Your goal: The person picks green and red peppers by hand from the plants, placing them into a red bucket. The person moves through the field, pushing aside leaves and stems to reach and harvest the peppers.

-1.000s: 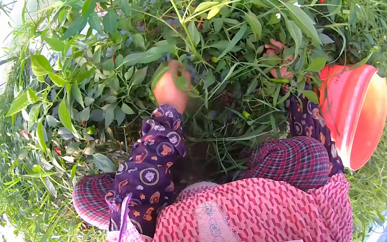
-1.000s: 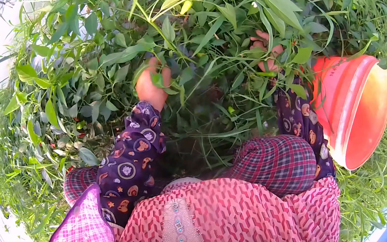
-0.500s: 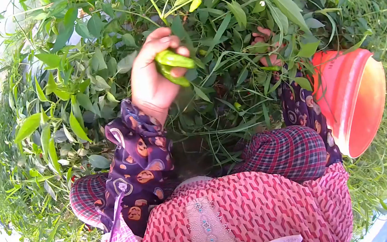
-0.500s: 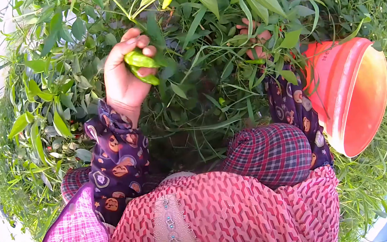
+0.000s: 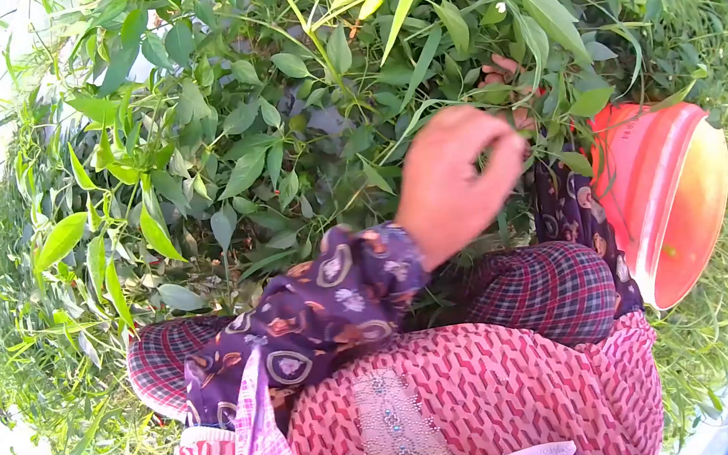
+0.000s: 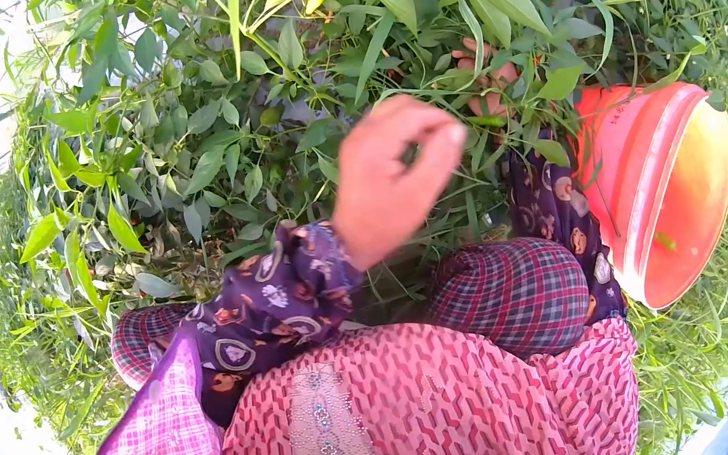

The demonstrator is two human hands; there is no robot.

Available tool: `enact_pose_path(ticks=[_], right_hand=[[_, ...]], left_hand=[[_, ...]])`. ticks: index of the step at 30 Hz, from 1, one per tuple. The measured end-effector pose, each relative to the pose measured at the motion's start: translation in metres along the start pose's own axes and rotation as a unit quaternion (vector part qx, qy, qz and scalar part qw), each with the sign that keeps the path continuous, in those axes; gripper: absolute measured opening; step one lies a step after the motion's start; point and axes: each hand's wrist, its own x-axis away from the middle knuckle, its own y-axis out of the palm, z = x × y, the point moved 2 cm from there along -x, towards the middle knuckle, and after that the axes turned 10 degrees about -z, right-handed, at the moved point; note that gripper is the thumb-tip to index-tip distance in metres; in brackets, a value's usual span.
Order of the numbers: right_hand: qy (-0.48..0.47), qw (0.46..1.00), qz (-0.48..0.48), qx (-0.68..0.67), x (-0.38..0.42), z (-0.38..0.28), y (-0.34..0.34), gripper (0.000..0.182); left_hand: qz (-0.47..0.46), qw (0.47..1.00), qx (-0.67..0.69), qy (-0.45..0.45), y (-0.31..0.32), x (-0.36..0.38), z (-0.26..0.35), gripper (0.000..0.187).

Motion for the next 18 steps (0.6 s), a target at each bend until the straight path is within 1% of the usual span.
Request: enact_pose_path(ticks=[1, 2, 3, 4, 5, 6, 7, 8, 10, 11, 12, 13, 14, 15, 16, 18], right_hand=[[-0.020, 0.993, 0.094, -0.061, -0.018, 0.022, -0.040, 0.033], [-0.019, 0.991, -0.086, -0.105, -0.022, 0.026, -0.058, 0.045], [-0.053, 0.995, -0.026, -0.085, -0.020, 0.027, -0.039, 0.029], [-0.089, 0.993, 0.033, -0.063, -0.018, 0.020, -0.014, 0.022], [-0.089, 0.993, 0.029, -0.068, -0.017, 0.018, -0.007, 0.022], [-0.074, 0.992, 0.048, -0.086, -0.017, 0.017, -0.005, 0.021], [-0.061, 0.991, 0.067, -0.103, -0.015, 0.015, -0.002, 0.021], [-0.067, 0.990, 0.067, -0.102, -0.014, 0.011, 0.001, 0.021], [-0.029, 0.988, 0.128, -0.081, -0.009, 0.007, 0.007, 0.021], [-0.039, 0.992, 0.070, -0.101, -0.010, 0.009, 0.003, 0.020], [-0.036, 0.992, 0.069, -0.097, -0.010, 0.006, 0.007, 0.020], [-0.032, 0.989, 0.107, -0.095, -0.009, 0.005, 0.012, 0.020], [-0.028, 0.985, 0.144, -0.095, -0.010, 0.005, 0.017, 0.019], [-0.055, 0.984, 0.157, -0.070, -0.013, 0.008, 0.011, 0.021], [-0.055, 0.984, 0.154, -0.070, -0.013, 0.010, 0.006, 0.021], [-0.047, 0.995, 0.051, -0.068, -0.009, 0.007, 0.003, 0.021]], left_hand=[[0.075, 0.992, 0.031, -0.093, -0.019, 0.023, -0.025, 0.008], [0.129, 0.957, 0.111, -0.237, -0.034, 0.053, -0.051, 0.010], [0.175, 0.950, 0.101, -0.236, -0.047, 0.071, -0.066, 0.010], [0.220, 0.943, 0.090, -0.231, -0.060, 0.083, -0.076, 0.010], [0.205, 0.942, 0.039, -0.262, -0.071, 0.094, -0.081, 0.011], [0.187, 0.939, -0.011, -0.290, -0.080, 0.104, -0.086, 0.012], [0.186, 0.929, -0.020, -0.319, -0.087, 0.113, -0.093, 0.013], [0.176, 0.900, 0.007, -0.399, -0.095, 0.126, -0.098, 0.013], [0.235, 0.851, 0.097, -0.460, -0.100, 0.135, -0.091, 0.014], [0.231, 0.848, 0.092, -0.469, -0.100, 0.140, -0.093, 0.018], [0.234, 0.846, 0.095, -0.469, -0.098, 0.141, -0.097, 0.018], [0.186, 0.874, -0.017, -0.448, -0.099, 0.139, -0.100, 0.021], [0.134, 0.888, -0.131, -0.420, -0.101, 0.136, -0.102, 0.024], [0.081, 0.871, -0.285, -0.392, -0.101, 0.124, -0.096, 0.028], [0.028, 0.845, -0.376, -0.379, -0.101, 0.117, -0.099, 0.031], [-0.070, 0.810, -0.441, -0.381, -0.104, 0.113, -0.112, 0.030]])
